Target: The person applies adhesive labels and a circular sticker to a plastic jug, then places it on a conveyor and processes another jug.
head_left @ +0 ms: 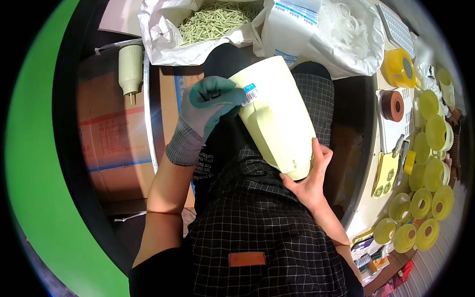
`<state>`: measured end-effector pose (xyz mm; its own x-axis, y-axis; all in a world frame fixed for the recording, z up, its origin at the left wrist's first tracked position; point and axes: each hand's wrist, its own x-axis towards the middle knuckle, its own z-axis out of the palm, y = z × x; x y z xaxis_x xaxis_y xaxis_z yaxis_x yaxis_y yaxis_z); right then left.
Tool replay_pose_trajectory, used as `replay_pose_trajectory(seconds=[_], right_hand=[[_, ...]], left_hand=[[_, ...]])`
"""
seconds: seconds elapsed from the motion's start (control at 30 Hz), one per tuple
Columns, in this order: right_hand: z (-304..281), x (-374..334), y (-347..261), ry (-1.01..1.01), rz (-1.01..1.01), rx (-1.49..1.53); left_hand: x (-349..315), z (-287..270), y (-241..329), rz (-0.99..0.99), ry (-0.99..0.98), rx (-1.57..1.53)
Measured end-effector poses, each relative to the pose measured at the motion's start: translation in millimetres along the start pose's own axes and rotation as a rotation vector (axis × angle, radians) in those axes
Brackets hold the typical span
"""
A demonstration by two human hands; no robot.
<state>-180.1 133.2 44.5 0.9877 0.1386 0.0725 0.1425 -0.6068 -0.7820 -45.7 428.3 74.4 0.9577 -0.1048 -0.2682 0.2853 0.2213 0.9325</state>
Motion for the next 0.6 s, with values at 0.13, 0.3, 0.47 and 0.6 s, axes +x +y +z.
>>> replay_pose_trajectory(seconds=[0.13, 0.3, 0.47, 0.6], right_hand=[[2, -2, 1, 0.022, -0.029, -0.032], [8, -6, -2, 0.047, -0.075, -0.125], [14, -10, -2, 0.066, -0.052, -0.108], [-38, 12, -1, 0.021, -0.053, 0.045]], left_hand=[[3, -6, 0, 0.006, -0.052, -0.064], [-2, -4, 5, -0.031, 0.000, 0.024], [-8, -2, 12, 0.038, 0.190, 0.863], [-17, -5, -41, 0.614, 0.252, 0.743]])
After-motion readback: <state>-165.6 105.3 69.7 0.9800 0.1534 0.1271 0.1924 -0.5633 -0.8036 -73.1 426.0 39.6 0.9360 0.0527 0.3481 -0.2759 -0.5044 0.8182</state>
